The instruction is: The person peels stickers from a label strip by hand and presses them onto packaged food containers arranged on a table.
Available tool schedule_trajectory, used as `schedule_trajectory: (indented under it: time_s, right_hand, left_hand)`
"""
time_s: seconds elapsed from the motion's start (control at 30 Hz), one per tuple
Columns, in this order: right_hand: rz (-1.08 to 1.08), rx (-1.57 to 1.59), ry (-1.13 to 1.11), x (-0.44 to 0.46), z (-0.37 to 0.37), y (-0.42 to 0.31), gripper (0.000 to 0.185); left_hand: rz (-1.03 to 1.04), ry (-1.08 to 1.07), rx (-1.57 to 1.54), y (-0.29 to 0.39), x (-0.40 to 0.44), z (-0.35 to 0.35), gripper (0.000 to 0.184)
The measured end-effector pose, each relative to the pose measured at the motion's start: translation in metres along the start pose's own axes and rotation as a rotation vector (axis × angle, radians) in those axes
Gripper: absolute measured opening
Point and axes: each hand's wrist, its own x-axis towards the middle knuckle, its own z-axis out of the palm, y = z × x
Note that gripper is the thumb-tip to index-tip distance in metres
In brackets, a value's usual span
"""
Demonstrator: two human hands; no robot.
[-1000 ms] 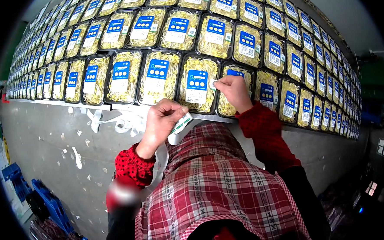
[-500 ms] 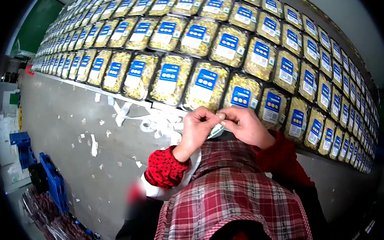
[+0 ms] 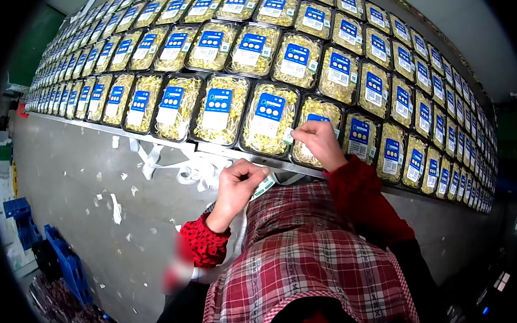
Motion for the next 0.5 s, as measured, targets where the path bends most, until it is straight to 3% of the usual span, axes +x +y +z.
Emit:
schedule_trajectory:
  time_s: [0.13, 0.2, 0.23, 0.3, 0.33, 0.37, 0.43, 0.5]
  right_hand:
    - [0.014, -0.148, 0.057, 0.012, 0.021, 0.017, 0.020]
    - [-0.238, -0.512, 0.192, 0.012, 0.028, 0.018, 0.022]
    - [-0.239, -0.510, 0.183, 0.012, 0.029, 0.015, 0.022]
    - [-0.295, -0.960, 0.166, 0.015, 0.029, 0.004, 0.031]
    - [-0.346, -0.962, 0.126, 0.015, 0.023, -0.006, 0.036]
    - [-0.226, -0.865, 0.001, 0.010, 0.022, -0.017, 0.031]
    - [-0.369, -0.205, -0.250, -0.005, 0.044, -0.034, 0.018]
    - [-0.340, -0.111, -0.501, -0.016, 0.058, -0.062, 0.015]
  left_hand:
    - [-0.008, 0.055, -0.053, -0.001, 0.001, -0.007, 0.010]
    - [0.064, 0.088, -0.047, -0.004, 0.005, -0.009, 0.009]
    - [0.136, 0.120, -0.033, -0.003, 0.006, -0.010, 0.009]
    - [0.111, 0.153, -0.060, 0.000, 0.004, -0.014, 0.011]
    - [0.054, 0.154, -0.099, -0.002, 0.004, -0.017, 0.013]
    - [0.004, 0.158, -0.143, -0.002, 0.007, -0.019, 0.015]
    - [0.045, 0.197, -0.138, -0.003, 0.008, -0.018, 0.021]
    - [0.018, 0.198, -0.216, -0.005, 0.011, -0.021, 0.022]
